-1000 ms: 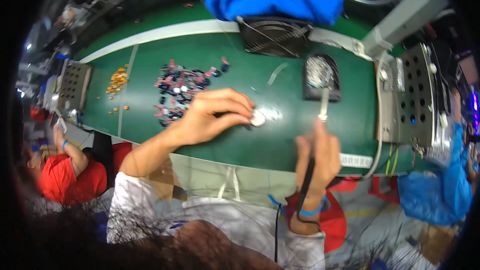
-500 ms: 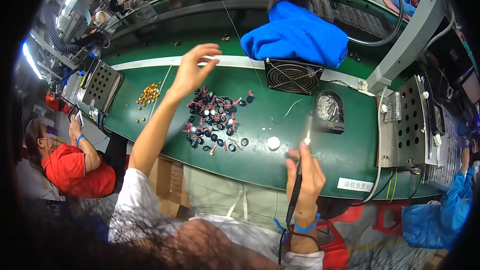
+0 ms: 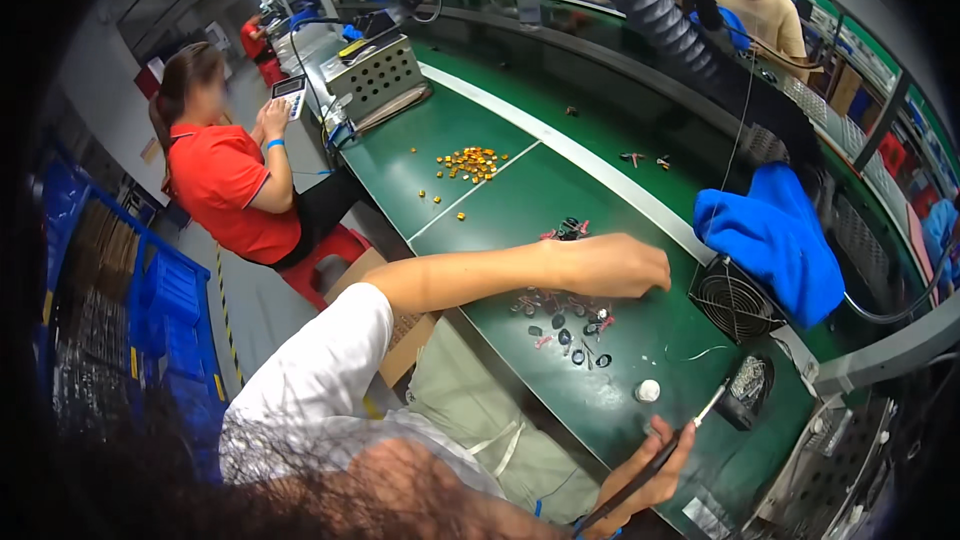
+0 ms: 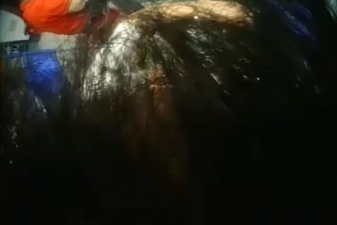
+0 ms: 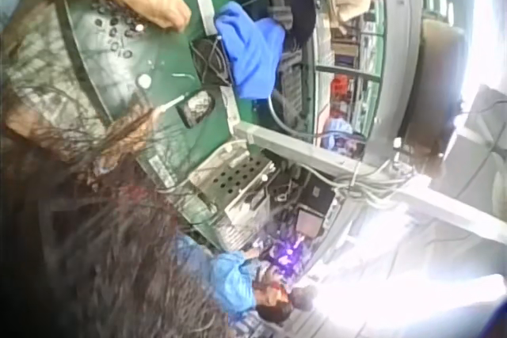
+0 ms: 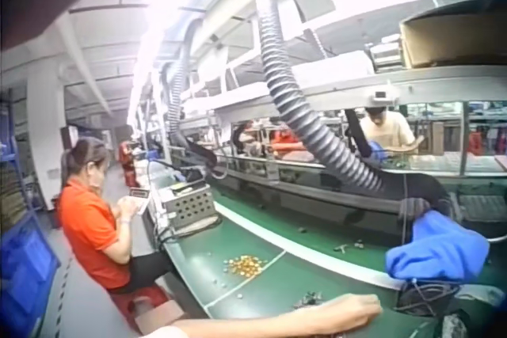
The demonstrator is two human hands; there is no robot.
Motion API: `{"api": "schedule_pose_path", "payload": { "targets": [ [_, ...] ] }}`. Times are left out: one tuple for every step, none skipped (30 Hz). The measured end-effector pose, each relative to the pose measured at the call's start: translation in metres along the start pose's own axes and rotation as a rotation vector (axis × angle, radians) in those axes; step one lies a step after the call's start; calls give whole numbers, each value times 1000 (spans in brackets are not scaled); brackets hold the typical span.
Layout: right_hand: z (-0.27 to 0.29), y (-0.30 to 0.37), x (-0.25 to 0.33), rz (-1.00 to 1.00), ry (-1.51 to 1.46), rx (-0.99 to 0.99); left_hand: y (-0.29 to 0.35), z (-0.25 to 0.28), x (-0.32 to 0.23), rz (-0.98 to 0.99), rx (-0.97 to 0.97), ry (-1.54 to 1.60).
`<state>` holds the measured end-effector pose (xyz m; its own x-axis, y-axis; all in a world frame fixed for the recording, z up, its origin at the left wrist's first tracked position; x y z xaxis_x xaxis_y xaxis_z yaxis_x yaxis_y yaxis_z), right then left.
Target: Soldering small electronic components onto white circular circuit bases at a production station.
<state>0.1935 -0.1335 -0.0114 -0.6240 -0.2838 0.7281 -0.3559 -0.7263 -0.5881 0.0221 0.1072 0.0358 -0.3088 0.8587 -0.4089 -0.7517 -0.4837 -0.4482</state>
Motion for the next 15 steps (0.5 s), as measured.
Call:
{"api": "schedule_pose_path", "payload": {
  "targets": [
    [3,0,1,-15,26,-17,-4,5,0,62,13,117],
    [2,-3,4,5,91,-6,-5,12,-1,107,-28,212],
    [2,-4,6,20,154,6,-2,21,-4,156,-61,306],
    [-1,0,0,39,90,-8,2,25,-1,290,-79,345],
    [-3,-9,12,179,91,2,7,29,0,340,-99,338],
    [-6,-2,4,27,23,64,13,35,1,385,-101,404],
    [-9,-8,14,48,-22,52,21,35,5,425,-127,440],
    [-10,-5,6,136,-8,35,26,30,7,477,-94,617],
    [-11,-12,13,227,-17,25,29,29,1,532,-62,765],
    [-10,-9,10,198,-20,4,26,25,-10,528,-42,821],
    [-13,-6,3,179,-45,-9,26,24,-19,538,-37,860],
    [-12,-7,1,183,-35,-13,25,17,-28,563,21,916],
    [-9,-7,0,191,-32,-9,26,7,-34,574,90,979],
    [-8,-7,2,173,-35,-14,26,-2,-38,587,155,1038],
    [-7,-11,5,214,-37,-15,26,-5,-45,605,234,1052]
  ]
}}
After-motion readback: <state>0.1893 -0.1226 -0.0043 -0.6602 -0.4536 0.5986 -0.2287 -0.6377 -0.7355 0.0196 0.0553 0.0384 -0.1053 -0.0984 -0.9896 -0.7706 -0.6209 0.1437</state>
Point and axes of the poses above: each hand's wrist, its own y-axis away from the middle knuckle, its own z-axis out of the back of the hand, x = y × z, the point moved 5 cm from there along -y, towards the middle knuckle, and after that the axes turned 9 degrees about z, right-handed, at the moved point
